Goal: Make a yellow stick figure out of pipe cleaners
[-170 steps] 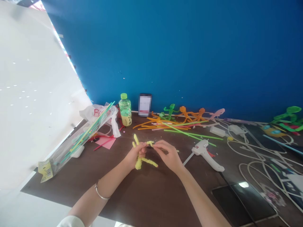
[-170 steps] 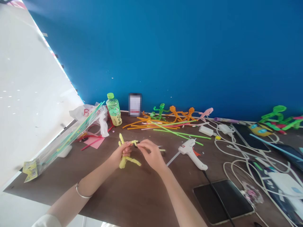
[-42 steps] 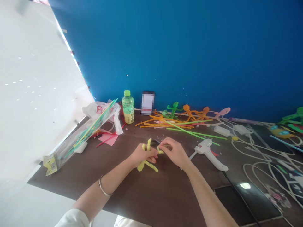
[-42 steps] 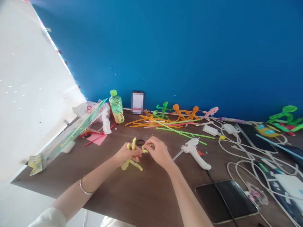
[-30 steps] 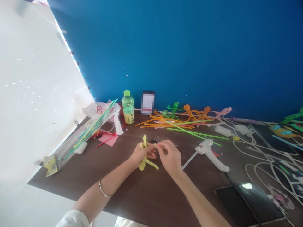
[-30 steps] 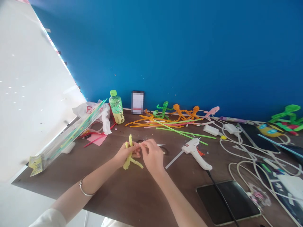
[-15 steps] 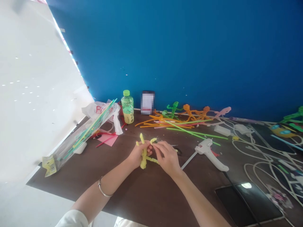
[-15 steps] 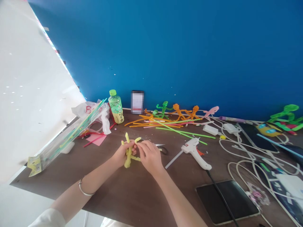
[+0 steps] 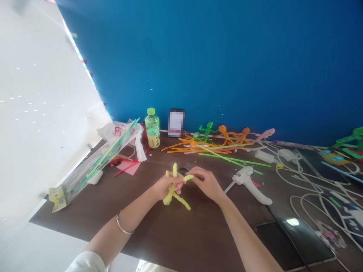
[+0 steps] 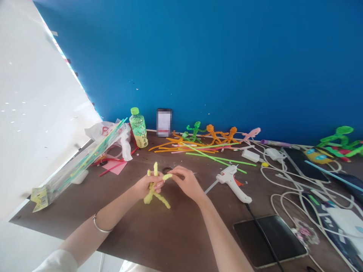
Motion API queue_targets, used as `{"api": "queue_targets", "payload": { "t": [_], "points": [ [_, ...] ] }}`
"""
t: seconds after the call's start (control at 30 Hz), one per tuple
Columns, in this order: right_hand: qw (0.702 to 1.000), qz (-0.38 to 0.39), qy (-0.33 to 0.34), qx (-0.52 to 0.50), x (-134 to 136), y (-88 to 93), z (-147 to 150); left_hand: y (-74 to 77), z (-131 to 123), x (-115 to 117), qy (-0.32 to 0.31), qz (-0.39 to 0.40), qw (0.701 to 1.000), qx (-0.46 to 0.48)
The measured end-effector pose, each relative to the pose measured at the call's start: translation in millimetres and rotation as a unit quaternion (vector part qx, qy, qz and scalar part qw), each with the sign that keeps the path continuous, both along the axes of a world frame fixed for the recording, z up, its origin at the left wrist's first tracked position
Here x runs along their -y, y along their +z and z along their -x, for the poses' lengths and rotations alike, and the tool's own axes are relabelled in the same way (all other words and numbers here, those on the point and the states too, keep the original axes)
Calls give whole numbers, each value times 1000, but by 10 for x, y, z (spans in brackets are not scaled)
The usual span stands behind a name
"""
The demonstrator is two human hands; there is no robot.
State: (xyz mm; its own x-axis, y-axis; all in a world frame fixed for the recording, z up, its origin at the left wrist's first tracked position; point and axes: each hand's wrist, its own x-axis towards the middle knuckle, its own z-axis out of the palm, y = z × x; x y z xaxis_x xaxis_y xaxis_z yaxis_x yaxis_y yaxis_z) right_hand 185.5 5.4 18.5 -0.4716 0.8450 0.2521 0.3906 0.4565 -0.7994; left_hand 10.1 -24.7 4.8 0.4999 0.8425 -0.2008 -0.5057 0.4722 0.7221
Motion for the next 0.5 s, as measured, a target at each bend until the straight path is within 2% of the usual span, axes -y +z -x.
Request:
{"api": "queue_targets", "payload": {
  "t": [0.07,0.13,0.27,0.4,0.5],
  "points": [
    [1000,8,-18,20,-21,8,-39,9,6,-5,-12,-3,998,-63],
    [998,-17,-58,21,-23,11,-50,26,-5,-6,-9,2,992,-122],
    [983,-134,-116,41,26,21,-6,64,-62,9,27,14,980,-196],
    [949,-282,-121,77,112,45,78,56,-113,21,91,10,976,-198],
    [931,-341,-97,91,180,45,156,21,-120,9,140,18,977,-162]
  ]
}}
